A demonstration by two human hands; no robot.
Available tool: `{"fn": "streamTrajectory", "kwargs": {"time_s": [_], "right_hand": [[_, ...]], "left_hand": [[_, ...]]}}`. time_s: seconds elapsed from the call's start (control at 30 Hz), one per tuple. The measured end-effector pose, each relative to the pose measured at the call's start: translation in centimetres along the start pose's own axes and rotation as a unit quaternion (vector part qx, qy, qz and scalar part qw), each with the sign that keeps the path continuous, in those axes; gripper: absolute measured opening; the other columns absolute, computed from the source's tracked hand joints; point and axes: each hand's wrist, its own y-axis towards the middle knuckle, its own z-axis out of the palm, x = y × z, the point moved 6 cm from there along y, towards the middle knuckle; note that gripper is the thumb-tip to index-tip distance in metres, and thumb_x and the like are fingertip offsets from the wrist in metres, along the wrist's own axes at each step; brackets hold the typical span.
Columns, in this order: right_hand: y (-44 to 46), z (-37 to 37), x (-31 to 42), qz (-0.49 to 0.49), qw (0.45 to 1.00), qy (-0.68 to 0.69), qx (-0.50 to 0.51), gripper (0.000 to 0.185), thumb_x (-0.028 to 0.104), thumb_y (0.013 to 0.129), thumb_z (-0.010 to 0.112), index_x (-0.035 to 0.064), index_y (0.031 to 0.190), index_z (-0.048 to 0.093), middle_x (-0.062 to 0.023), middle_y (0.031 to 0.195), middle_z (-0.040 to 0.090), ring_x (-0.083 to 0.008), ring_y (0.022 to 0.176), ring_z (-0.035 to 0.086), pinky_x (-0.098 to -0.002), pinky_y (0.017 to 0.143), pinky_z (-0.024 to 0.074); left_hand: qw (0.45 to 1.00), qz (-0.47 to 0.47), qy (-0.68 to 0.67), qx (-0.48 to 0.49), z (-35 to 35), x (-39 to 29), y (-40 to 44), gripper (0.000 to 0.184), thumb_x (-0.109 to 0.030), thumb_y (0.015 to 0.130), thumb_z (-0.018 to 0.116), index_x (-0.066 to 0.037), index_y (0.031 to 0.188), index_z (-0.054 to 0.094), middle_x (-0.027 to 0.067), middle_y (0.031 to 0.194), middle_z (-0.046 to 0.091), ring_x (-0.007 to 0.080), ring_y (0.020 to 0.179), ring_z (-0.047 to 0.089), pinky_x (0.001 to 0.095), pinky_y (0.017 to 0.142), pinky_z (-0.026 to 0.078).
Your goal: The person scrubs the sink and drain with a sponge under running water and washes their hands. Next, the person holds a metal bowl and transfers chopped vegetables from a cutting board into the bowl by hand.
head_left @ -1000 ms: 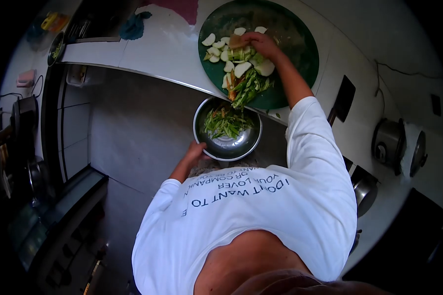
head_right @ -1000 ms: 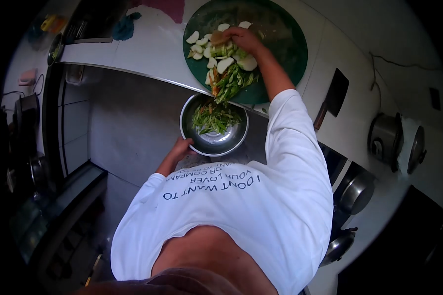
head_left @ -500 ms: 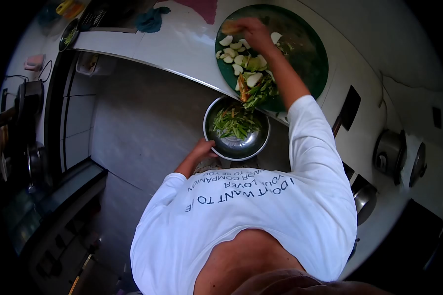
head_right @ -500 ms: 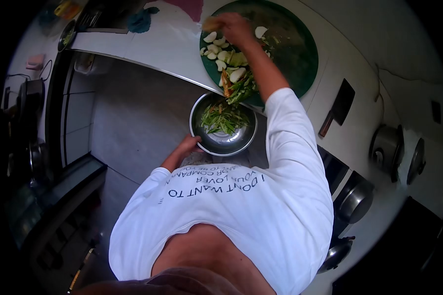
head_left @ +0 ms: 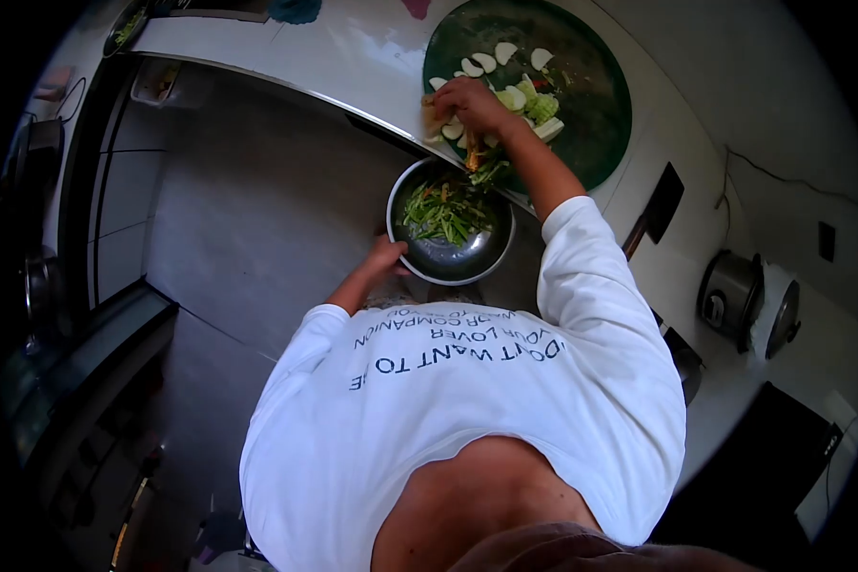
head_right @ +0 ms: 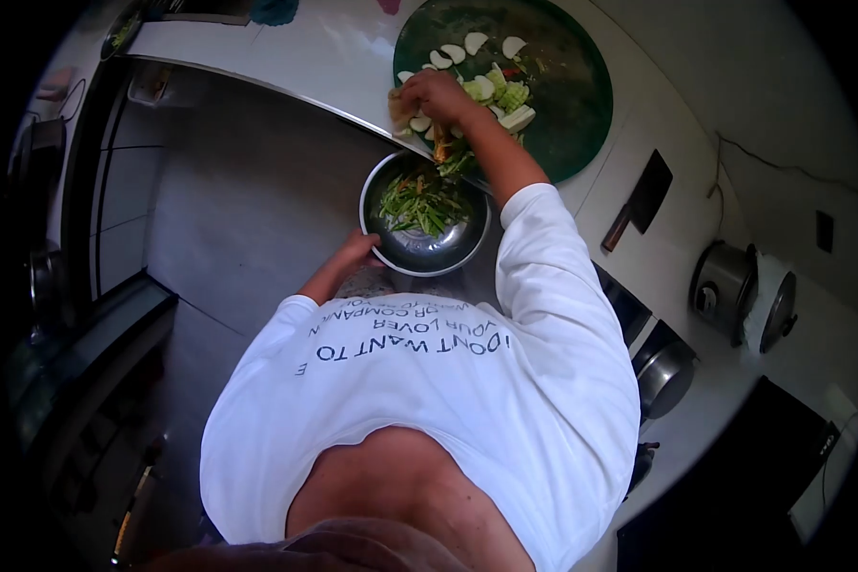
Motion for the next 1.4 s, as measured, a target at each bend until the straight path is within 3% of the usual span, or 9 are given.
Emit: {"fn": "streamTrajectory", "kwargs": {"time_s": [0.2, 0.37, 0.4, 0.53, 0.57, 0.7, 0.77, 0.87, 1.4], "right_hand": [[-3.2, 3.5, 5.8, -0.09, 0.991, -0.045, 0.087, 0.013, 0.013, 0.058, 0.062, 0.0138, 0.07, 0.065, -0.0011, 0.078, 0.062, -0.0234, 0.081, 0.057, -0.0378, 0.069, 0.0441], [-7.9, 6.0, 9.7, -0.04, 0.995, -0.073, 0.056, 0.014, 0.018, 0.063, 0.059, 0.0166, 0.076, 0.065, 0.0008, 0.075, 0.058, -0.0207, 0.079, 0.054, -0.0373, 0.071, 0.0387], [-8.8, 6.7, 10.1, -0.023, 0.996, -0.052, 0.074, 0.017, 0.011, 0.061, 0.06, 0.0143, 0.077, 0.064, -0.0001, 0.08, 0.06, -0.0211, 0.085, 0.055, -0.0377, 0.075, 0.0393], [-9.3, 0.5, 12.6, -0.027, 0.994, 0.034, -0.099, 0.026, -0.004, 0.056, 0.057, 0.0098, 0.077, 0.063, -0.0039, 0.087, 0.062, -0.0236, 0.09, 0.057, -0.0371, 0.077, 0.0434], [-9.9, -2.5, 11.7, -0.006, 0.98, 0.046, -0.193, 0.027, -0.006, 0.059, 0.054, 0.0099, 0.078, 0.064, -0.0053, 0.087, 0.063, -0.0251, 0.089, 0.058, -0.0362, 0.077, 0.0451], [-15.4, -11.0, 2.1, 0.242, 0.863, 0.028, -0.443, 0.033, -0.01, 0.069, 0.042, 0.0058, 0.088, 0.064, -0.0104, 0.1, 0.061, -0.0257, 0.098, 0.056, -0.0336, 0.088, 0.0436], [-17.3, -11.6, -3.4, 0.233, 0.854, 0.026, -0.464, 0.038, -0.007, 0.071, 0.04, 0.007, 0.098, 0.064, -0.0107, 0.105, 0.06, -0.0242, 0.102, 0.056, -0.0313, 0.087, 0.0435], [-18.1, -7.5, -8.4, 0.343, 0.821, 0.163, -0.427, 0.036, -0.005, 0.073, 0.041, 0.0048, 0.099, 0.062, -0.0112, 0.104, 0.061, -0.0242, 0.102, 0.056, -0.0298, 0.088, 0.042], [-19.3, 0.1, 4.5, 0.267, 0.851, 0.087, -0.444, 0.021, -0.004, 0.068, 0.044, 0.003, 0.075, 0.062, -0.0116, 0.089, 0.063, -0.0261, 0.092, 0.057, -0.0334, 0.084, 0.0427]], "left_hand": [[1.0, -0.007, -0.003, 0.019, 0.2, 0.0, -0.1, 0.038, -0.008, 0.077, 0.048, 0.005, 0.113, 0.044, 0.0167, 0.088, 0.059, 0.0262, 0.07, 0.064, 0.0327, 0.052, 0.057], [1.0, -0.007, 0.001, 0.021, 0.6, -0.6, -0.7, 0.038, -0.007, 0.077, 0.047, 0.004, 0.114, 0.044, 0.0161, 0.09, 0.059, 0.0259, 0.071, 0.064, 0.0334, 0.053, 0.057], [1.0, -0.008, 0.004, 0.021, 0.5, -0.4, -0.5, 0.038, -0.007, 0.077, 0.047, 0.004, 0.114, 0.044, 0.0162, 0.09, 0.06, 0.026, 0.071, 0.064, 0.0335, 0.053, 0.057], [1.0, -0.012, 0.001, 0.02, 0.4, -0.1, 0.0, 0.038, -0.006, 0.077, 0.046, 0.004, 0.113, 0.044, 0.017, 0.09, 0.06, 0.0262, 0.072, 0.064, 0.0332, 0.052, 0.057], [1.0, -0.011, -0.001, 0.019, 0.4, 0.0, 0.1, 0.038, -0.006, 0.077, 0.046, 0.005, 0.113, 0.044, 0.0171, 0.089, 0.06, 0.0263, 0.072, 0.064, 0.0331, 0.052, 0.057], [1.0, -0.015, -0.002, 0.017, 0.2, 0.1, 0.2, 0.034, -0.006, 0.077, 0.046, 0.007, 0.109, 0.047, 0.0179, 0.088, 0.06, 0.0272, 0.073, 0.064, 0.0333, 0.053, 0.057], [1.0, -0.021, 0.005, 0.016, 0.3, 0.0, 0.0, 0.033, -0.006, 0.077, 0.047, 0.007, 0.106, 0.049, 0.0181, 0.089, 0.061, 0.0274, 0.073, 0.065, 0.0337, 0.054, 0.057], [1.0, -0.022, 0.014, 0.015, 0.2, -0.2, 0.0, 0.033, -0.006, 0.077, 0.047, 0.007, 0.107, 0.049, 0.0179, 0.089, 0.061, 0.0271, 0.073, 0.064, 0.034, 0.054, 0.057], [0.999, -0.035, 0.01, 0.014, 0.3, -0.2, -0.3, 0.035, -0.006, 0.078, 0.046, 0.006, 0.111, 0.047, 0.0167, 0.093, 0.06, 0.0255, 0.075, 0.064, 0.0322, 0.058, 0.056]]}}
